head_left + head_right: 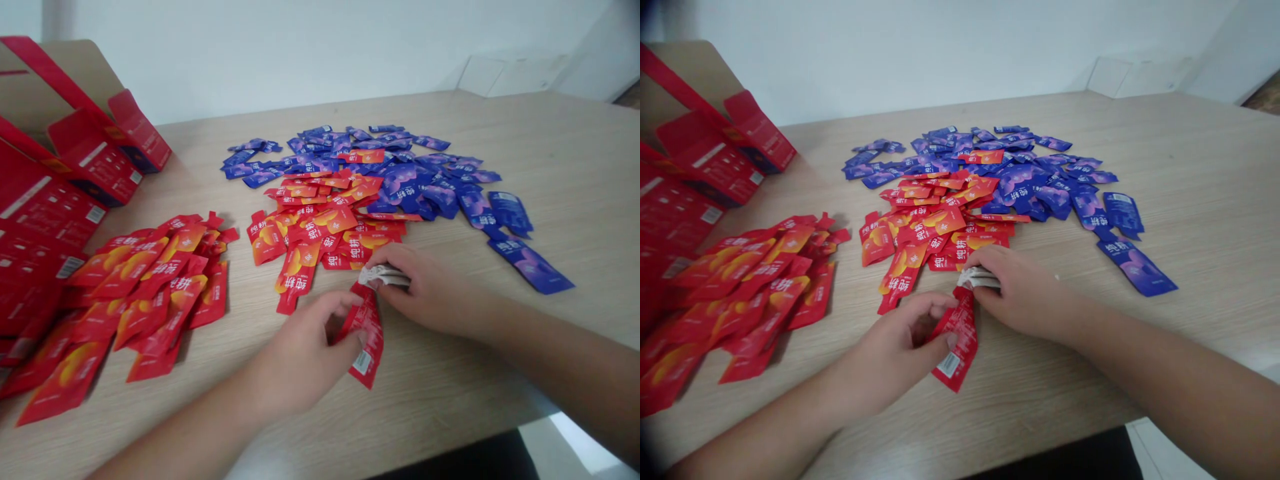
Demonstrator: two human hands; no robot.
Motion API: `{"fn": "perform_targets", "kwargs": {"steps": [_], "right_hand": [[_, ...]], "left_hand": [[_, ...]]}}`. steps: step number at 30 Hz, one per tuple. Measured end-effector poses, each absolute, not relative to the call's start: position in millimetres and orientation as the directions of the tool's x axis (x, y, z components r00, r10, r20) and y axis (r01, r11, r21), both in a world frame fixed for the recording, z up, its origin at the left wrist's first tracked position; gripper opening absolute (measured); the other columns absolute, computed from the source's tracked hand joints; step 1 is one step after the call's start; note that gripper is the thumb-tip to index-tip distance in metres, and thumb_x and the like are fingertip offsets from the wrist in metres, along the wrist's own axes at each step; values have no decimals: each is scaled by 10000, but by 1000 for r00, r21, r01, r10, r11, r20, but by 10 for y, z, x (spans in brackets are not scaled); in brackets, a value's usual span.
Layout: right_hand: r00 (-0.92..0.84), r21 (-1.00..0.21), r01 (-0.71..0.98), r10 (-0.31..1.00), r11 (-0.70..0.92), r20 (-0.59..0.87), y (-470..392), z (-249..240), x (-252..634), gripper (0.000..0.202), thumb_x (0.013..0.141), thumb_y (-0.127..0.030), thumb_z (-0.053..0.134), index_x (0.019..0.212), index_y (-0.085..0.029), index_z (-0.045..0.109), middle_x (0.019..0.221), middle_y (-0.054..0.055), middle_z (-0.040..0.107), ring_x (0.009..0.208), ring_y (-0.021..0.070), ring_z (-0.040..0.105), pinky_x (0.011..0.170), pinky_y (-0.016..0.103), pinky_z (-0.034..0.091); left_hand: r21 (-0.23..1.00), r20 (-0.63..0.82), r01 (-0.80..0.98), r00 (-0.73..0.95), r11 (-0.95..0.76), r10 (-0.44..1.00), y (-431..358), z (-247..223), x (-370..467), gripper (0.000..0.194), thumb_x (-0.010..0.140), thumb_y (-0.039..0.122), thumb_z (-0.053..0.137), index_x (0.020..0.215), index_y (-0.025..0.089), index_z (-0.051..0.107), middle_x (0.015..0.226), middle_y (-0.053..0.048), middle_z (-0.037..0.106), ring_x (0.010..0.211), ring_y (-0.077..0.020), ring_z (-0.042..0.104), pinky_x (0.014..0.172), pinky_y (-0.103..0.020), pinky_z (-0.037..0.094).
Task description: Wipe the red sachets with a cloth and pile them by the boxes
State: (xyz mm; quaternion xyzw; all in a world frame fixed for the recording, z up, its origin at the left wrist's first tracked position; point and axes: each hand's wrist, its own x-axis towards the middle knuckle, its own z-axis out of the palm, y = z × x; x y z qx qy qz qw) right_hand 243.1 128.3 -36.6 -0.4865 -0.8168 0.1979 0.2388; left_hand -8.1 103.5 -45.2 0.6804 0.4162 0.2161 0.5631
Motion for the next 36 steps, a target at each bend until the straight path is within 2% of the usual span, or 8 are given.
{"fn": "perform_targets", "kwargs": {"steps": [3, 5, 12, 19, 22, 26, 31, 36], "right_hand": [[-461, -567, 682, 873, 462, 157, 1271, -364, 2423, 251, 925, -136, 651, 1153, -234, 693, 1123, 65, 774, 1029, 256, 722, 918, 402, 557], [-471, -571, 678, 870, 464, 147, 1263, -373, 2422, 277, 919, -122, 651, 1166, -237, 700, 1137, 62, 777, 1045, 255, 721, 929, 402, 556], [-264, -594, 698, 915, 400, 305, 1278, -401, 2450, 198, 989, -267, 680, 1186, -290, 698, 1130, 52, 786, 1026, 287, 741, 914, 442, 594], [-323, -568, 721, 917, 398, 234, 1301, -409, 2480, 279, 930, -187, 684, 1194, -276, 692, 1153, 47, 787, 1025, 280, 739, 881, 411, 575], [-337, -564, 743, 929, 361, 151, 1307, -406, 2472, 201, 954, -196, 661, 1141, -259, 699, 1103, 47, 784, 975, 261, 726, 845, 385, 546], [-297, -605, 753, 954, 260, 41, 1284, -384, 2430, 90, 1022, -284, 642, 1092, -250, 687, 1038, 44, 772, 910, 245, 703, 772, 367, 512], [-328, -699, 685, 944, 204, -46, 1200, -350, 2342, 97, 1035, -337, 660, 1071, -251, 687, 988, 23, 762, 849, 225, 683, 741, 360, 510], [-410, -725, 630, 912, 278, -7, 1126, -294, 2329, 205, 942, -180, 709, 1136, -247, 719, 1088, 31, 778, 964, 231, 703, 857, 368, 530]], "left_hand": [[875, -140, 438, 640, -208, 756, 1030, -345, -134, 432, 988, 187, 642, 1403, 294, 700, 1055, -3, 780, 860, -179, 714, 744, -306, 576], [849, -105, 444, 670, -284, 735, 1032, -316, -141, 299, 993, 185, 621, 1241, 259, 770, 1023, -19, 770, 900, -190, 708, 783, -312, 570], [981, -39, 163, 696, -106, 717, 1076, -516, -99, 221, 1010, 190, 597, 1149, 194, 768, 941, -31, 758, 770, -145, 706, 675, -250, 530], [736, 59, 512, 603, -443, 796, 1137, -409, -155, 227, 1039, 272, 604, 833, 209, 678, 784, -5, 655, 717, -164, 620, 644, -304, 458], [655, 99, 551, 617, -518, 781, 1118, -424, -145, 148, 1042, 311, 632, 1055, 215, 745, 1016, -61, 702, 915, -224, 685, 798, -373, 553], [561, 110, 568, 670, -602, 735, 1086, -454, -122, 460, 1015, 395, 724, 1441, 227, 677, 1437, -111, 661, 1319, -314, 629, 1149, -519, 514], [500, 44, 644, 649, -579, 759, 1075, -423, -96, 733, 912, 535, 836, 1518, 175, 634, 1551, -137, 637, 1428, -354, 596, 1248, -547, 470], [454, -48, 714, 617, -533, 786, 1069, -444, -83, 957, 866, 591, 850, 1636, 132, 514, 1726, -189, 482, 1626, -404, 418, 1352, -604, 343]]}}
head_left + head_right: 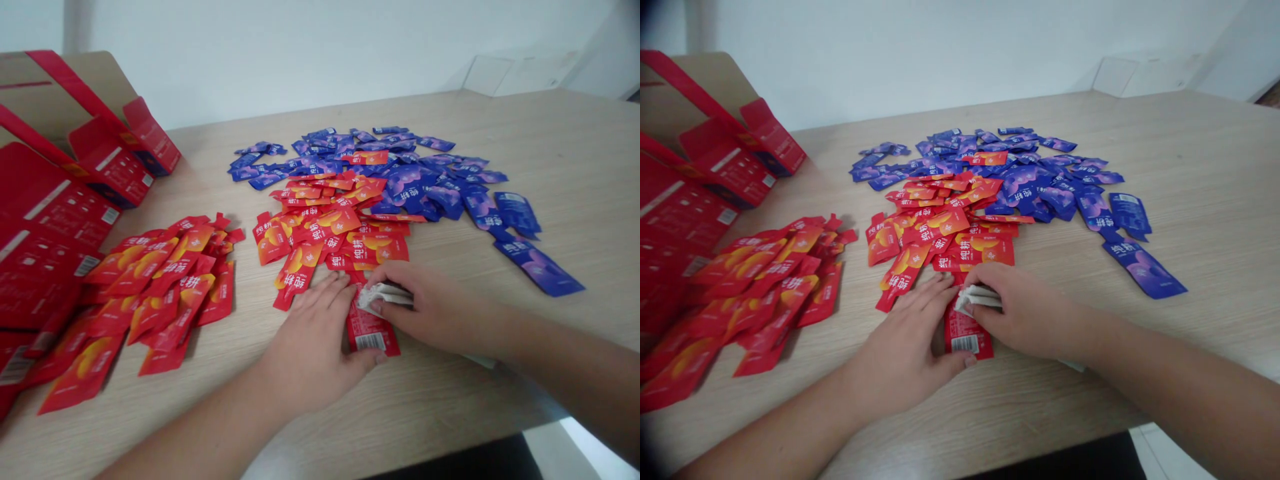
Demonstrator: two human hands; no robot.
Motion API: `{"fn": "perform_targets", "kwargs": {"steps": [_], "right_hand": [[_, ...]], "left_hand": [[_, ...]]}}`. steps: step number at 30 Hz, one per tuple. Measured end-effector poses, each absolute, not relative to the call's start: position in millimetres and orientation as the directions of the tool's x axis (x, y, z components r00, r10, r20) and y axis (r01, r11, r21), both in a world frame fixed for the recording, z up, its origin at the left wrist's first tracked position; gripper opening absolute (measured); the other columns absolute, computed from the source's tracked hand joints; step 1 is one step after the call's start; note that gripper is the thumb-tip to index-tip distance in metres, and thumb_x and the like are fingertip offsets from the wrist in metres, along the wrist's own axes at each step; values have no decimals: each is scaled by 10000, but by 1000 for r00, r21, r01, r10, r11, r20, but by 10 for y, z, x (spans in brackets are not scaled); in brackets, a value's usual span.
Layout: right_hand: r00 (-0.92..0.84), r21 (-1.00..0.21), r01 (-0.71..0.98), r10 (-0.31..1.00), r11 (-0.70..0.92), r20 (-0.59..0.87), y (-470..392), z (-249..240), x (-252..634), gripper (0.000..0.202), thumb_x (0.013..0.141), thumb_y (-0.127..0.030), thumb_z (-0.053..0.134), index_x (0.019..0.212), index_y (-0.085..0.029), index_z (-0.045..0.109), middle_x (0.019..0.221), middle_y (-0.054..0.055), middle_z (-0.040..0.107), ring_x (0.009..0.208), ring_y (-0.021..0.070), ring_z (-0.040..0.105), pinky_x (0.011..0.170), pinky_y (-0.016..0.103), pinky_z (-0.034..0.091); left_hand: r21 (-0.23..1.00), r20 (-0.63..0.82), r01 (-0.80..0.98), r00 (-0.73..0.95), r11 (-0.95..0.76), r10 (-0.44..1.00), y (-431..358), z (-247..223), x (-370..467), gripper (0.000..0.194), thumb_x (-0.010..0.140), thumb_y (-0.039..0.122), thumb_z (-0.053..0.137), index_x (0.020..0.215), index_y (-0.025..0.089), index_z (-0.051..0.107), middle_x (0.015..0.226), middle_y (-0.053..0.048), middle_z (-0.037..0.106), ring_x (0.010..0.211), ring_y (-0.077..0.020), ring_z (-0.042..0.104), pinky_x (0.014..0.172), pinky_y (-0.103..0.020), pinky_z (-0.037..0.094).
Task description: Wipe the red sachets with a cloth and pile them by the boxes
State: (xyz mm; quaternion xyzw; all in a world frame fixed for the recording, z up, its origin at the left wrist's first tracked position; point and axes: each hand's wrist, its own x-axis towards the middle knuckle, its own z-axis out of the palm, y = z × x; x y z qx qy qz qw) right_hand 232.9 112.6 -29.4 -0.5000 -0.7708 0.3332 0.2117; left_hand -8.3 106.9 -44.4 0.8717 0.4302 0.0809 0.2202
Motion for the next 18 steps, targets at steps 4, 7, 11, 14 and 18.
{"fn": "perform_targets", "kwargs": {"steps": [4, 7, 11, 14, 18], "right_hand": [[-723, -749, 483, 689, 454, -48, 1091, -181, 2331, 291, 835, -47, 727, 1052, -241, 737, 1071, 18, 769, 1013, 219, 705, 908, 340, 539], [-783, -708, 484, 616, 514, -88, 1077, -131, 2294, 304, 827, -11, 707, 1002, -258, 738, 1075, 7, 774, 1063, 224, 709, 968, 340, 537], [-734, -624, 558, 676, 546, -65, 1096, -181, 2246, 339, 805, -9, 726, 1016, -273, 755, 1115, 6, 798, 1122, 252, 718, 1033, 376, 534], [-693, -548, 607, 721, 576, -9, 1151, -268, 2238, 313, 804, -39, 735, 1041, -241, 767, 1143, 49, 794, 1117, 272, 716, 1056, 420, 538], [-638, -446, 673, 768, 590, 52, 1260, -376, 2241, 384, 835, -53, 700, 1181, -211, 754, 1224, 101, 765, 1160, 294, 698, 1082, 475, 533]], "left_hand": [[455, -89, 738, 594, -498, 800, 1072, -465, -86, 1202, 826, 616, 856, 1731, 53, 301, 1781, -259, 346, 1687, -417, 285, 1371, -596, 311], [430, -99, 742, 605, -514, 790, 1093, -445, -72, 1228, 802, 581, 866, 1736, 48, 272, 1794, -257, 307, 1691, -414, 267, 1378, -586, 298], [404, -133, 757, 604, -514, 786, 1131, -409, -47, 1307, 792, 678, 870, 1750, 47, 243, 1794, -265, 288, 1681, -411, 296, 1382, -576, 285], [397, -145, 757, 611, -520, 778, 1144, -397, -52, 1346, 788, 690, 879, 1764, 49, 208, 1799, -269, 254, 1685, -416, 273, 1383, -574, 279], [399, -163, 760, 609, -513, 776, 1134, -384, -71, 1389, 774, 706, 885, 1774, 57, 174, 1806, -268, 221, 1692, -442, 216, 1377, -625, 267]]}}
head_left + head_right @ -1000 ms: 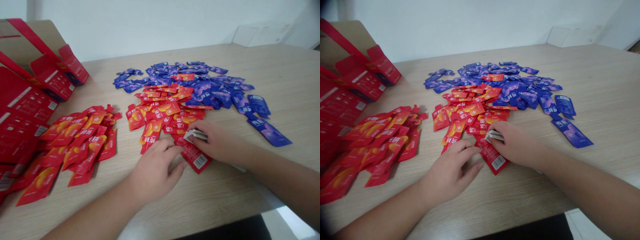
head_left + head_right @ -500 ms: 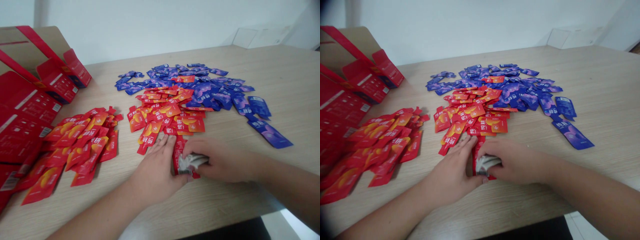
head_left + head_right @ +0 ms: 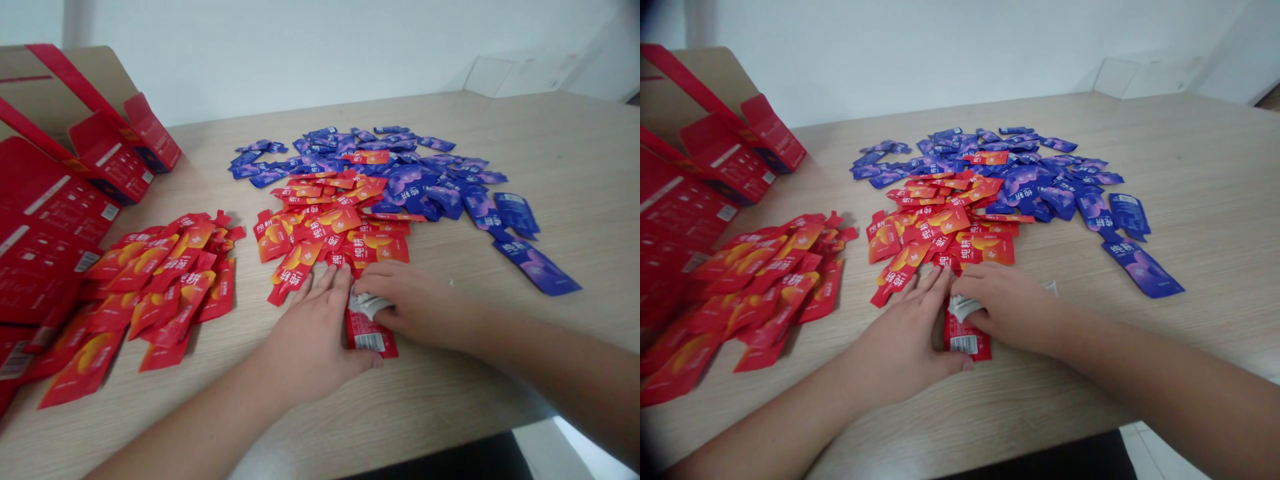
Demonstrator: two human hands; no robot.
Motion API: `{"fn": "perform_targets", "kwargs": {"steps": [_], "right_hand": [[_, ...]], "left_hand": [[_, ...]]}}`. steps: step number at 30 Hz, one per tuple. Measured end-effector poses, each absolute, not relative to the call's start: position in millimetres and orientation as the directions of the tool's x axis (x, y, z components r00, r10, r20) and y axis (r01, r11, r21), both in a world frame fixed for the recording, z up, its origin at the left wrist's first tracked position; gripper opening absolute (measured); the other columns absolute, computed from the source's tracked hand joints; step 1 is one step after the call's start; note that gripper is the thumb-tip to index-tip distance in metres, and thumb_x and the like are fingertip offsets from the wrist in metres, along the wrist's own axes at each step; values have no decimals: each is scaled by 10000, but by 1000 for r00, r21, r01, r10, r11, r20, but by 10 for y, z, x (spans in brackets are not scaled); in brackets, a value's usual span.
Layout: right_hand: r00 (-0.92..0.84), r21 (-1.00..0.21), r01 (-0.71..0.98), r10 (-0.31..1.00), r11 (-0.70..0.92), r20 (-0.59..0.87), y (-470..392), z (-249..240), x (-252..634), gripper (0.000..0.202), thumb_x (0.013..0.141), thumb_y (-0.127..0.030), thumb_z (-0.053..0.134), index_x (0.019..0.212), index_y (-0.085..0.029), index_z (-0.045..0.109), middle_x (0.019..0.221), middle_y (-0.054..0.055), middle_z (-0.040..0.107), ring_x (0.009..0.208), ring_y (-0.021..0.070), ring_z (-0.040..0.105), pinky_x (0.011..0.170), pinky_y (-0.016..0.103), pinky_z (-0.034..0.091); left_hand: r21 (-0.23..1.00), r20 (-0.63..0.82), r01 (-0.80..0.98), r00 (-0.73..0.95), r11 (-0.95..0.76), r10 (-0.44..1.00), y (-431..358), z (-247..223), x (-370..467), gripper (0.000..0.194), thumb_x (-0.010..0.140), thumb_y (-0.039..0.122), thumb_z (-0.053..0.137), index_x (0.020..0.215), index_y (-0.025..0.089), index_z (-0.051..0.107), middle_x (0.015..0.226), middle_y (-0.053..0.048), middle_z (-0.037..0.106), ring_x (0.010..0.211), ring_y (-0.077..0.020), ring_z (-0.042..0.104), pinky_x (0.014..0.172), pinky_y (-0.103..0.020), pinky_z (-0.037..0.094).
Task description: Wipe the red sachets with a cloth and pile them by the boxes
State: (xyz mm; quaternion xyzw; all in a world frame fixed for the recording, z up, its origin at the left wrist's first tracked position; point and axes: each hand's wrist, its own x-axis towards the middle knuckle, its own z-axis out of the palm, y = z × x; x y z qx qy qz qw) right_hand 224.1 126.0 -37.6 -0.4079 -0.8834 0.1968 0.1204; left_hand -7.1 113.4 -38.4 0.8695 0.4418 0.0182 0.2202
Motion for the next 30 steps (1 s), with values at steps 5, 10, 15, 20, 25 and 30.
{"fn": "perform_targets", "kwargs": {"steps": [5, 10, 15, 20, 25, 30], "right_hand": [[-598, -358, 734, 799, 577, 63, 1328, -448, 2215, 291, 899, -88, 652, 1168, -175, 724, 1221, 141, 739, 1180, 326, 681, 1062, 518, 535], [-506, -398, 760, 852, 513, 133, 1292, -440, 2223, 241, 935, -126, 639, 1157, -197, 700, 1195, 129, 737, 1142, 317, 683, 995, 485, 550], [-560, -624, 587, 815, 517, 148, 1240, -238, 2316, 307, 884, -113, 711, 1157, -253, 707, 1150, 50, 759, 1043, 246, 709, 937, 390, 560], [-779, -738, 456, 624, 497, -61, 1165, -113, 2305, 333, 820, -13, 731, 1052, -248, 773, 1119, 17, 801, 1086, 223, 728, 1002, 349, 548], [-797, -725, 424, 603, 543, -15, 1163, -174, 2246, 270, 830, -17, 753, 1000, -225, 779, 1069, 24, 810, 1085, 231, 730, 1049, 376, 536], [-756, -721, 478, 653, 502, -46, 1174, -168, 2243, 246, 859, -84, 770, 990, -292, 766, 1099, -13, 818, 1112, 247, 740, 1035, 382, 556]], "left_hand": [[413, -133, 736, 631, -536, 764, 1087, -414, -55, 1457, 692, 736, 926, 1761, 54, 208, 1799, -295, 211, 1687, -495, 156, 1370, -715, 204], [443, -75, 714, 633, -543, 771, 1048, -480, -31, 1287, 828, 678, 833, 1746, 51, 185, 1786, -315, 262, 1678, -473, 253, 1365, -719, 224], [472, -65, 722, 601, -506, 797, 1058, -492, -52, 1370, 800, 638, 883, 1754, 77, 77, 1795, -331, 214, 1688, -464, 225, 1353, -717, 261], [454, -132, 729, 624, -513, 770, 1085, -433, -76, 1480, 708, 720, 937, 1756, 69, 120, 1801, -321, 197, 1702, -448, 162, 1382, -682, 193], [441, -111, 705, 657, -555, 746, 1094, -435, -104, 1287, 846, 696, 848, 1750, 74, 173, 1793, -294, 267, 1699, -418, 212, 1385, -666, 187], [459, -45, 684, 656, -568, 754, 1104, -494, -98, 1142, 845, 613, 901, 1696, 138, 306, 1738, -243, 440, 1665, -393, 356, 1381, -674, 206]]}}
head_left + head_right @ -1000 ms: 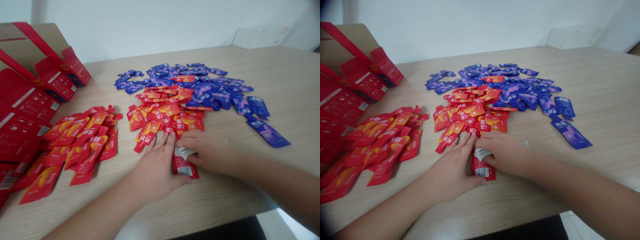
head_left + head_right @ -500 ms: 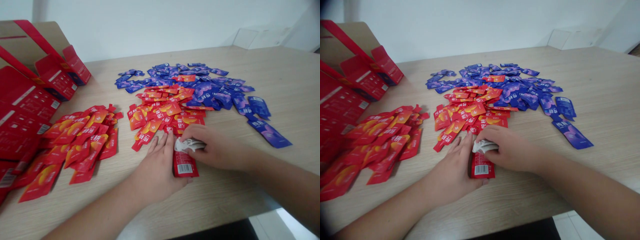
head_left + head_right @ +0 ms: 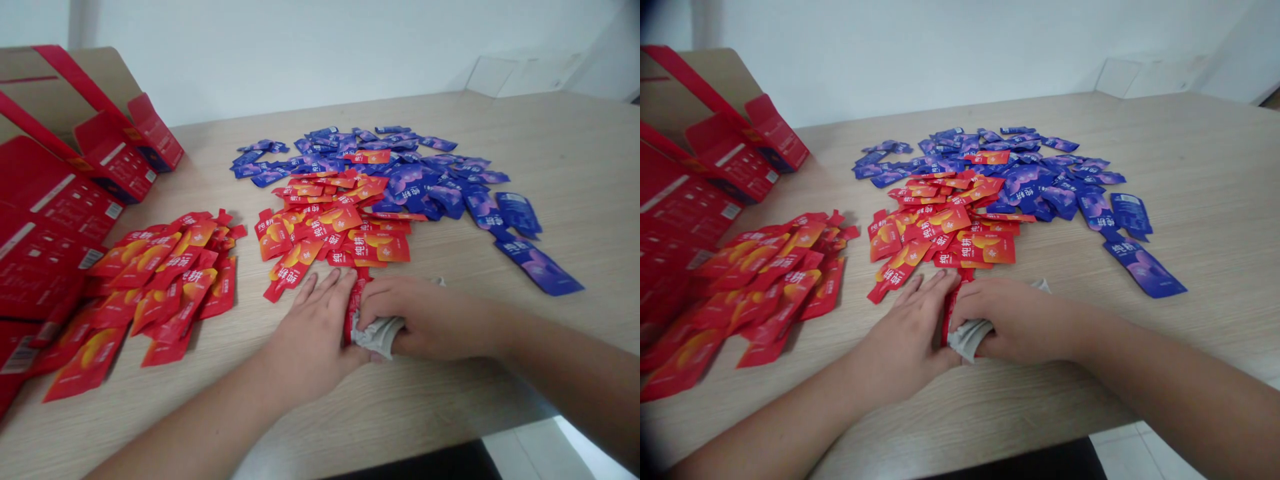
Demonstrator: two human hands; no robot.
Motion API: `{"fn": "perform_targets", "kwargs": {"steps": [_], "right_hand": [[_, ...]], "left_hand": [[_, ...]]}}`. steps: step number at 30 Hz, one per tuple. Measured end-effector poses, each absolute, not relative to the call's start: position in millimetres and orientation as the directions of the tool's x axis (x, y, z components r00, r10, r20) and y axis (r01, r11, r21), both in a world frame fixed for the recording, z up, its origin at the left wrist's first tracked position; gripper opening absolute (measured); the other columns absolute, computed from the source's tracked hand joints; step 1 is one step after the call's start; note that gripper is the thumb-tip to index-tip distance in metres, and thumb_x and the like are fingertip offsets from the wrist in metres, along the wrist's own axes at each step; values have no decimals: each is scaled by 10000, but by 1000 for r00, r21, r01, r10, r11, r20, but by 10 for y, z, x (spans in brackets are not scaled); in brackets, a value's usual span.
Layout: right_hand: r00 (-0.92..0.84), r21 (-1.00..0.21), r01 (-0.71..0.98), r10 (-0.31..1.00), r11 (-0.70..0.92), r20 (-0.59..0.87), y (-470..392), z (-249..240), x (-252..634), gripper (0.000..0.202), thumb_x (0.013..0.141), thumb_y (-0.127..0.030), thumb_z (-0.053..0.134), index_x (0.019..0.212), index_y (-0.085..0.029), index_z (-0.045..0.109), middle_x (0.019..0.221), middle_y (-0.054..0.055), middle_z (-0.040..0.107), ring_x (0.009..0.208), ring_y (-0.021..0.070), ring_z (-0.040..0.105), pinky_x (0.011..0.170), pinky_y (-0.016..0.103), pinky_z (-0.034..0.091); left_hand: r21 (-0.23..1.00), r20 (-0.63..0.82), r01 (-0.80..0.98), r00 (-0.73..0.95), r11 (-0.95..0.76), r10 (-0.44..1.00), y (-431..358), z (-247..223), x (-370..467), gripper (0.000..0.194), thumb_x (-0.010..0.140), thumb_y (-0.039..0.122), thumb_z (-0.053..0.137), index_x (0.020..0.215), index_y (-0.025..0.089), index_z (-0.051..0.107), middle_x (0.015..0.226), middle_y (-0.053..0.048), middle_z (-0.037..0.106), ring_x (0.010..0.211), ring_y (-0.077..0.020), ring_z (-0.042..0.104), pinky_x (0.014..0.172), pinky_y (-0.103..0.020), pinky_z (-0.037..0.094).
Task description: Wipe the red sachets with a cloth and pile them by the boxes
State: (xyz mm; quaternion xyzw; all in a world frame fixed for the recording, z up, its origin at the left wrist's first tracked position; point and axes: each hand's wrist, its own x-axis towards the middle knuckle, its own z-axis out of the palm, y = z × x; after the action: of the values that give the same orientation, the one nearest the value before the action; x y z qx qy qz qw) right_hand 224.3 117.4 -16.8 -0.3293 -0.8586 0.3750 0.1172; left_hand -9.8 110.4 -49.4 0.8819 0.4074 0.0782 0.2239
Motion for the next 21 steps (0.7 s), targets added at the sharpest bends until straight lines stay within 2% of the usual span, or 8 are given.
{"fn": "perform_targets", "kwargs": {"steps": [5, 8, 12, 15, 21], "right_hand": [[-739, -713, 513, 669, 478, -83, 1175, -152, 2254, 299, 815, -16, 721, 955, -274, 778, 1085, -11, 822, 1045, 247, 753, 946, 363, 572], [-717, -683, 536, 694, 496, -58, 1199, -183, 2253, 324, 802, -5, 705, 967, -274, 779, 1103, -4, 814, 1052, 246, 746, 934, 361, 569], [-676, -553, 607, 737, 571, 20, 1293, -296, 2272, 331, 784, -36, 714, 1040, -235, 778, 1162, 67, 781, 1107, 279, 721, 991, 423, 567], [-657, -467, 650, 752, 600, 53, 1388, -396, 2307, 354, 824, -62, 698, 1135, -215, 770, 1170, 97, 765, 1128, 291, 710, 1032, 466, 560], [-604, -242, 746, 783, 620, 144, 1449, -511, 2333, 279, 932, -121, 658, 1196, -179, 729, 1242, 156, 747, 1178, 343, 695, 1029, 517, 565]], "left_hand": [[519, -27, 673, 629, -527, 777, 1105, -466, -80, 1110, 823, 628, 916, 1661, 175, 347, 1699, -213, 511, 1613, -389, 457, 1383, -682, 199], [528, -47, 689, 608, -497, 792, 1108, -448, -67, 1154, 782, 609, 953, 1659, 162, 351, 1677, -210, 538, 1581, -394, 500, 1389, -670, 204], [497, -76, 714, 602, -493, 795, 1121, -438, -58, 1237, 774, 599, 958, 1698, 101, 304, 1721, -240, 469, 1626, -417, 423, 1394, -647, 218], [496, -85, 718, 600, -489, 795, 1126, -431, -60, 1229, 798, 590, 936, 1709, 83, 285, 1733, -242, 449, 1634, -409, 413, 1398, -629, 225], [514, -61, 716, 580, -473, 812, 1113, -440, -64, 1175, 783, 588, 935, 1692, 150, 334, 1725, -214, 474, 1623, -423, 429, 1389, -635, 251]]}}
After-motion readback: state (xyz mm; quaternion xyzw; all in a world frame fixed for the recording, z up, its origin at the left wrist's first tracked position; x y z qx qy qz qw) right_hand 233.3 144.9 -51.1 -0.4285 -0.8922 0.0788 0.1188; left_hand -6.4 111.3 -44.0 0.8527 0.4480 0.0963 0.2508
